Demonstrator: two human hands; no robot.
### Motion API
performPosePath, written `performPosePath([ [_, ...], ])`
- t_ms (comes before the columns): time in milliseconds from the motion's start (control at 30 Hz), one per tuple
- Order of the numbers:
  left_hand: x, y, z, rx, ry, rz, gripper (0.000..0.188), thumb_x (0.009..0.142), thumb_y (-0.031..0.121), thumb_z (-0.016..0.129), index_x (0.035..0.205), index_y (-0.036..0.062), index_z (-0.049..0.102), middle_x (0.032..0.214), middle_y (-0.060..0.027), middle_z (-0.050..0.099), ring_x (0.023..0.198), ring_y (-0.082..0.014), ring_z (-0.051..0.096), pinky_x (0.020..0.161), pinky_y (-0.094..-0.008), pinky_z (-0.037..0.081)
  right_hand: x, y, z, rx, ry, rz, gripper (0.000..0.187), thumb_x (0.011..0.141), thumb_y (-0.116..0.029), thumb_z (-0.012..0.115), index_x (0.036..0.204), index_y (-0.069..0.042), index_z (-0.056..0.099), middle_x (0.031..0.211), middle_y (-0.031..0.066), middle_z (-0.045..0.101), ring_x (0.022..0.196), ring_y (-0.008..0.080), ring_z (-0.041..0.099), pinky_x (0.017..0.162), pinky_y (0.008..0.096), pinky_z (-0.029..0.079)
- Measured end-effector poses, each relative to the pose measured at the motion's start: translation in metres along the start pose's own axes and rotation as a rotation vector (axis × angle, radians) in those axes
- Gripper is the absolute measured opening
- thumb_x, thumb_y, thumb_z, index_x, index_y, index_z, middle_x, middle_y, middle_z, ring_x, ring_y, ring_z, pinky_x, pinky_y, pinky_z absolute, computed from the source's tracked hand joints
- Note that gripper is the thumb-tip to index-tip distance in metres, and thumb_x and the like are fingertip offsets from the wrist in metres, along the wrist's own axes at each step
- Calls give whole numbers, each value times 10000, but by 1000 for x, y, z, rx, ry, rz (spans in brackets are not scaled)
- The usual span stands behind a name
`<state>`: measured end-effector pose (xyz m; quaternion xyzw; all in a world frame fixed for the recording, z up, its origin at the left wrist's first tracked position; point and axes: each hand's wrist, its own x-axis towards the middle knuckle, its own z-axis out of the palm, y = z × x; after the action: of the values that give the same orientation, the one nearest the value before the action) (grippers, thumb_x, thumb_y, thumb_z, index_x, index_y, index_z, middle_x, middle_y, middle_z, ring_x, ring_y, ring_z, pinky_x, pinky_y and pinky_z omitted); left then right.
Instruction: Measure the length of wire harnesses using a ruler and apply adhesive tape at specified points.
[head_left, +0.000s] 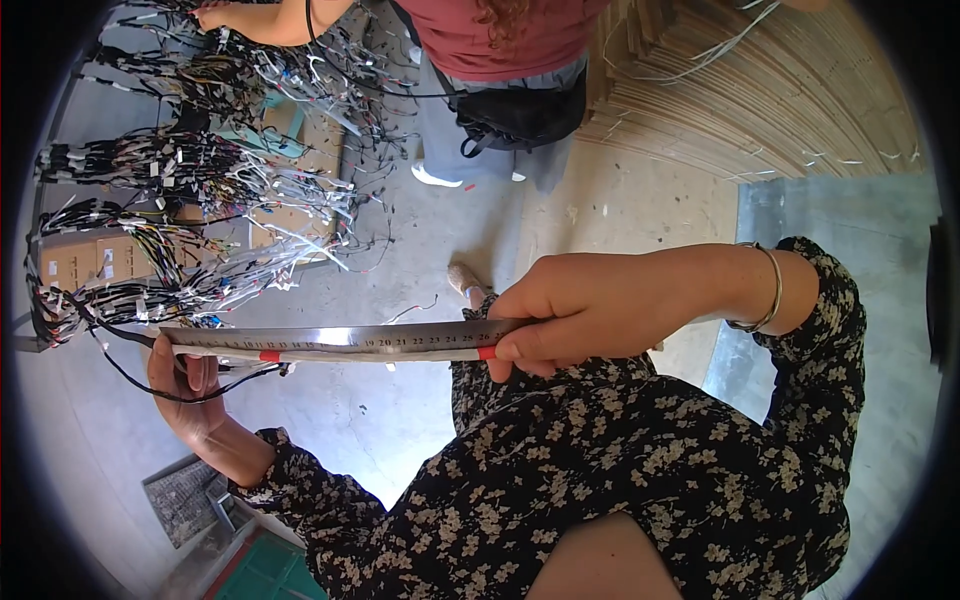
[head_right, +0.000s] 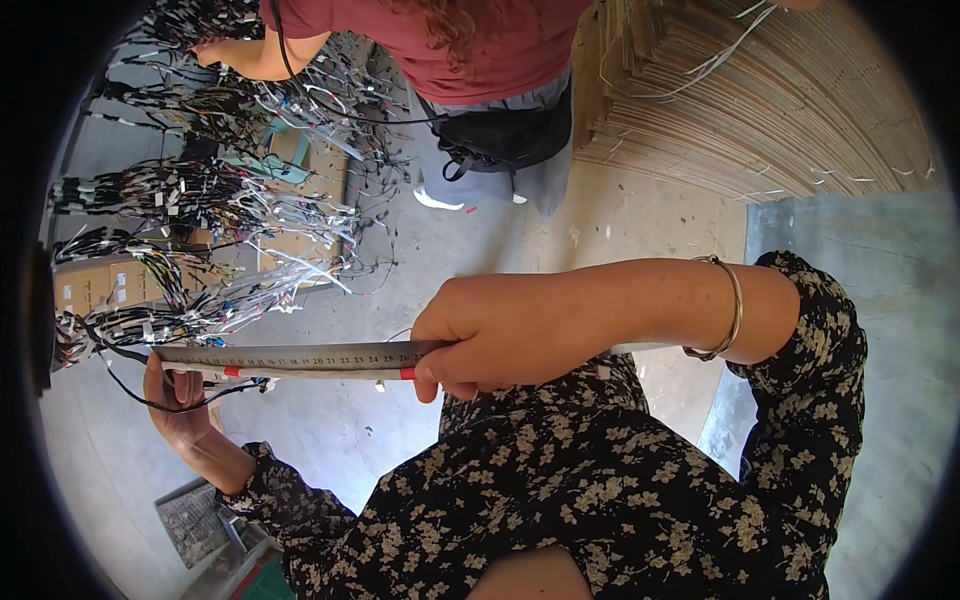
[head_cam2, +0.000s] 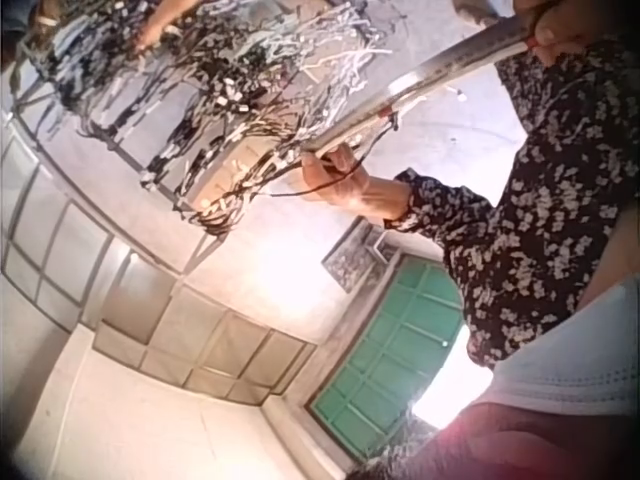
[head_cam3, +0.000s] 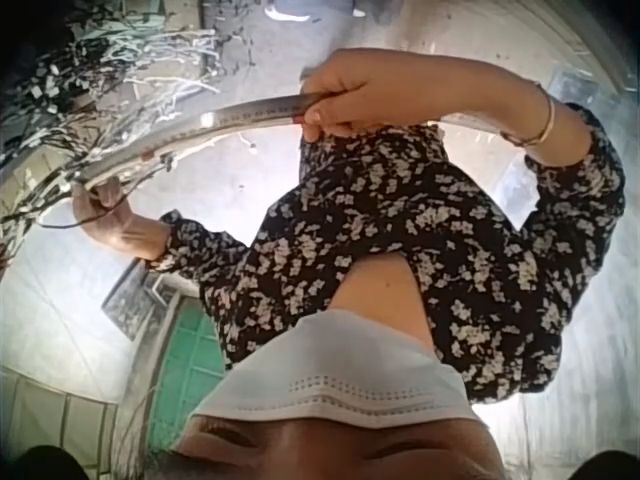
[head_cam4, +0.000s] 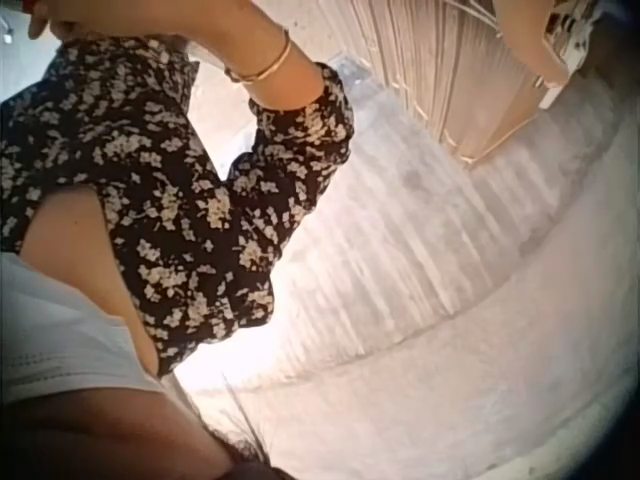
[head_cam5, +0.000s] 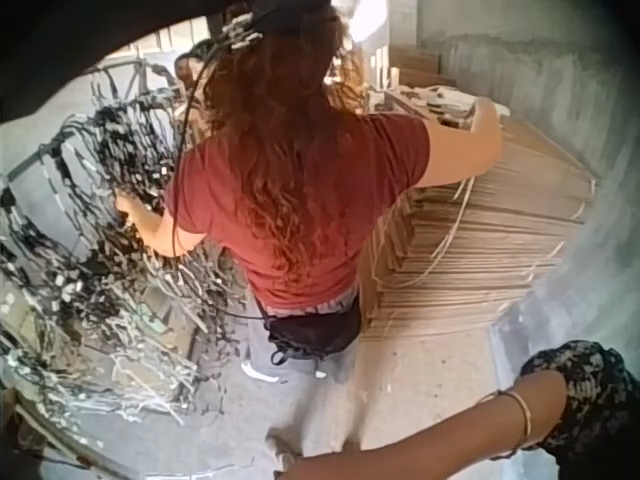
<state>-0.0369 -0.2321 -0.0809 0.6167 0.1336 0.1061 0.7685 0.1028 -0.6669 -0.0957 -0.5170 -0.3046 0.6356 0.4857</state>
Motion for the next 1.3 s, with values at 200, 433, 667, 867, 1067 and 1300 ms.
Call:
performPosePath([
  [200,2,-2,1,-7,-7,-7,228,1014,234,522,949,24,585,550,0,458,422,-57,325,417,-217,243,8,-3,6,61,-3,38,258,1035,-189,455,1079,4,620,713,-21,495,665,61,443,582,238,374],
  [433,4,-4,3,17,-42,-84,278,1033,268,484,976,29,615,542,15,433,442,-64,296,444,-234,232,13,1,9,128,24,86,235,962,-231,522,879,-20,585,617,-30,471,566,74,430,526,273,353],
  [667,-31,-11,-69,292,613,261,310,987,175,505,1219,-23,560,1231,-166,589,1190,-242,542,997,-379,470,14,-8,7,214,0,172,205,1015,-221,493,942,-44,566,615,-54,419,529,36,368,482,222,307],
  [867,-98,-63,158,1278,106,814,354,756,138,754,1081,48,650,1093,-111,590,1032,-281,537,882,-421,469,18,-4,5,262,25,233,184,1013,-198,481,967,-45,571,611,-59,404,528,29,357,473,215,295],
  [1067,-48,-64,193,1263,-266,856,368,635,101,771,986,183,697,982,26,599,914,-209,552,871,-421,330,17,-9,4,284,49,218,165,1005,-183,476,967,-50,567,618,-61,395,532,33,347,471,213,284],
  [1300,-30,-59,201,1198,-432,886,332,601,74,764,911,146,671,929,14,594,865,-214,568,829,-422,364,14,-9,5,300,59,207,183,1002,-195,463,972,-49,569,619,-58,403,532,41,352,470,222,293],
])
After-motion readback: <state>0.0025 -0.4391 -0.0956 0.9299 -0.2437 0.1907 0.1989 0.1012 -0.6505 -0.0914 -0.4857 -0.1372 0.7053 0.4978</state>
